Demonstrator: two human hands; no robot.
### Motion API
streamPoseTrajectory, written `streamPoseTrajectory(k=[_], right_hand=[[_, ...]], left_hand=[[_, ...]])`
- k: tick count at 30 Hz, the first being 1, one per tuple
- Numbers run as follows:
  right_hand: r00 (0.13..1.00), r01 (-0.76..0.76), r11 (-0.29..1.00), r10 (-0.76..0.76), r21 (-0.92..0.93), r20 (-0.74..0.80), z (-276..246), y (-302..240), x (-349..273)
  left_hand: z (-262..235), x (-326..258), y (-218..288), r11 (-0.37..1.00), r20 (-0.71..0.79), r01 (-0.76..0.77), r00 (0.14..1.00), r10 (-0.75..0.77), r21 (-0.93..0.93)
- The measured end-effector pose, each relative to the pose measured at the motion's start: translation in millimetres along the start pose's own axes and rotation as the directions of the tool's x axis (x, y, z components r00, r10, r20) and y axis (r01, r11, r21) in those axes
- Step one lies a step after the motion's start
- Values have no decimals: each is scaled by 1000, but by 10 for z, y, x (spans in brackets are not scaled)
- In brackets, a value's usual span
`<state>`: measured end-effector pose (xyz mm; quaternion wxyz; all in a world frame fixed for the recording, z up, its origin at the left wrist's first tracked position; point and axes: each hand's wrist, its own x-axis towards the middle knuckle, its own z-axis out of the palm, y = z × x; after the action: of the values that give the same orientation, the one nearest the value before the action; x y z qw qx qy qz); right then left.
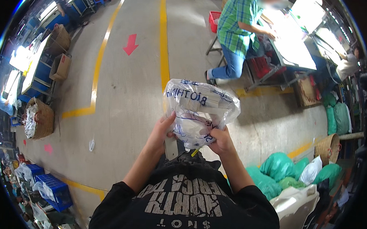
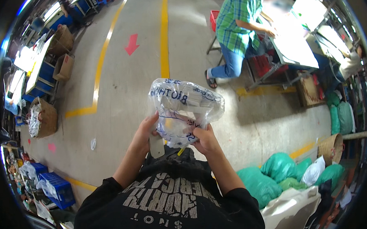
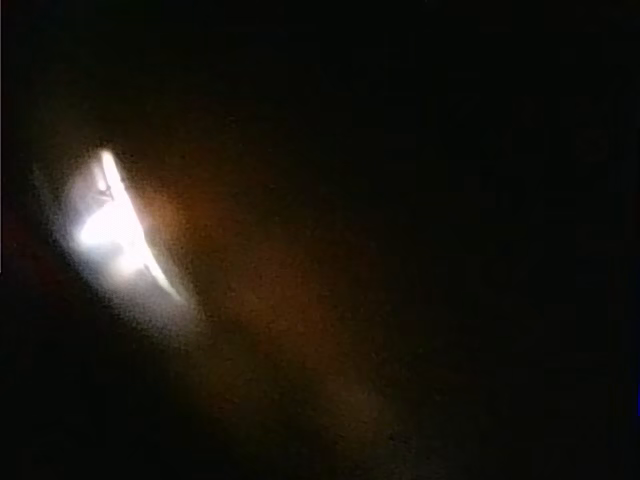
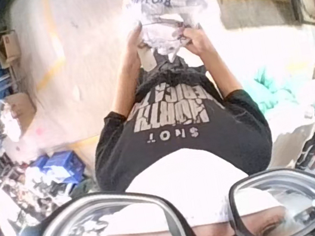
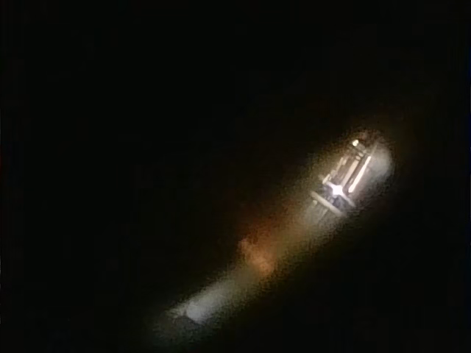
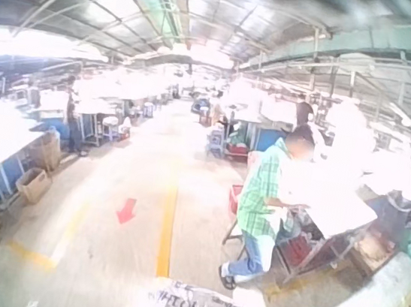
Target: The person walks through a factory floor, picks up small white parts and a paper sheet, writes on the paper with a pencil, and then places the parts into a plastic bag. The person then walks back to the starting area.
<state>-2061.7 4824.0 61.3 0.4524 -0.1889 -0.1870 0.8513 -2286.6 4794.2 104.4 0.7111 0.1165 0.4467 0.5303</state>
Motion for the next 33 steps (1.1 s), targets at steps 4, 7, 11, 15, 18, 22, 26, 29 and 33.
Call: streamPoseTrajectory(k=[4, 7, 11, 15, 18, 22, 26, 29, 33], right_hand=[[999, -14, 999, 13, -43, -35, 188, -472, 1105], [999, 30, 997, -32, -73, -18, 218, -829, 1920], [991, 101, 981, -114, -163, -73, -5, -1225, 2843], [919, 286, 612, -392, -737, 31, -207, -1621, 3838], [942, 226, 805, -325, -548, -89, -411, -1999, 4744], [985, 0, 979, 36, 206, -169, -346, -2712, 5971], [964, -125, 978, 80, -168, -255, -134, -3288, 7094], [949, -68, 985, 14, -161, -315, 35, -3578, 7902], [958, -67, 994, 38, -92, -284, -144, -3934, 8982]], left_hand=[[-38, 848, 691, 993, 97, -109, 989, 112, -39], [134, 1474, 1271, 986, 135, -169, 976, 168, -5], [486, 2305, 1919, 985, 153, -113, 979, 132, -130], [796, 3354, 2500, 988, 125, -57, 989, 76, -146], [1053, 4216, 2913, 984, 87, -30, 995, 46, -175], [1493, 5231, 3541, 980, 50, -26, 998, 36, -196], [1896, 6047, 4170, 974, 23, -84, 996, 91, -212], [2001, 6650, 4623, 973, 0, -134, 991, 136, -188], [1984, 7593, 5204, 969, 24, -125, 991, 133, -213]])
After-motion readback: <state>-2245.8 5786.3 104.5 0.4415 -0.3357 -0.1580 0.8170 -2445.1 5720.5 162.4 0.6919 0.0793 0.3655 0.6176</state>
